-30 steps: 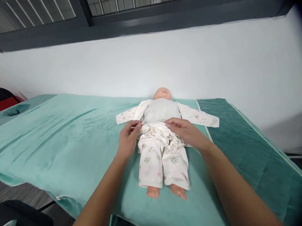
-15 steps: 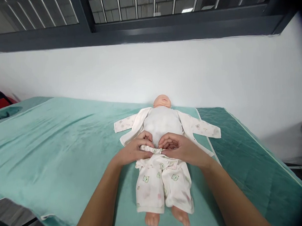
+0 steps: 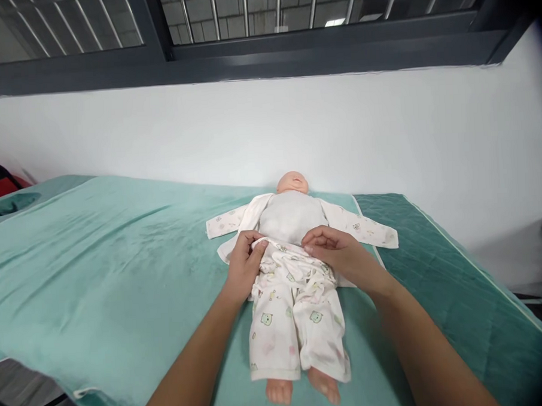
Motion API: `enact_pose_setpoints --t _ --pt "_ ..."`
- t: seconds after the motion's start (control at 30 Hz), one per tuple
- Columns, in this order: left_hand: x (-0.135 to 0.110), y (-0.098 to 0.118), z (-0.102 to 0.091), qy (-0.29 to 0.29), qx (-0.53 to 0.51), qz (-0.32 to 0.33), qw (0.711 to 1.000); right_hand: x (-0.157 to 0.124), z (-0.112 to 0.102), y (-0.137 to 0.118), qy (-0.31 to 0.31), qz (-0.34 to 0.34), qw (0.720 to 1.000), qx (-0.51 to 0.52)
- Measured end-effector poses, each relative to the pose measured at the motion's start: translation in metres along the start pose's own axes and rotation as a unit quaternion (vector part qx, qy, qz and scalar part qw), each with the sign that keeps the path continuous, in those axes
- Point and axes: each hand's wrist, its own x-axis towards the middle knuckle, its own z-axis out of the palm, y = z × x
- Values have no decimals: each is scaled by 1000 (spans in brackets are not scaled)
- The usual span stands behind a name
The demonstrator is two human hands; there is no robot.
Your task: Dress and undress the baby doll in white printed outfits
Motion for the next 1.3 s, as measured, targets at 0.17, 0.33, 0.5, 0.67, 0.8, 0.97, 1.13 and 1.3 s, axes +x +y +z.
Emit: enact_pose_setpoints --t 0.17,0.33,0.5,0.67,0.8,0.97,1.13,1.3 --pt "4 2 -3 -57 -64 -7 996 -5 -10 -3 -53 -2 999 6" --pt "7 7 -17 -183 -120 -44 975 -4 -4 1 -11 -35 999 -10" --pt "9 4 -21 -202 -172 -85 960 3 -8 10 81 -84 993 -5" --pt "15 1 -16 -149 -134 -104 974 8 -23 19 134 -87 987 14" --pt "16 -1 -14 -71 12 -42 997 9 -26 23 119 -78 990 -15" --pt "24 -7 -11 23 -34 -59 997 14 -19 17 136 -109 977 -123" --pt "35 -12 -3 19 -92 -74 993 30 -15 9 179 -180 943 -215" --pt "34 -12 -2 4 -118 -119 986 34 -14 16 194 -142 951 -193"
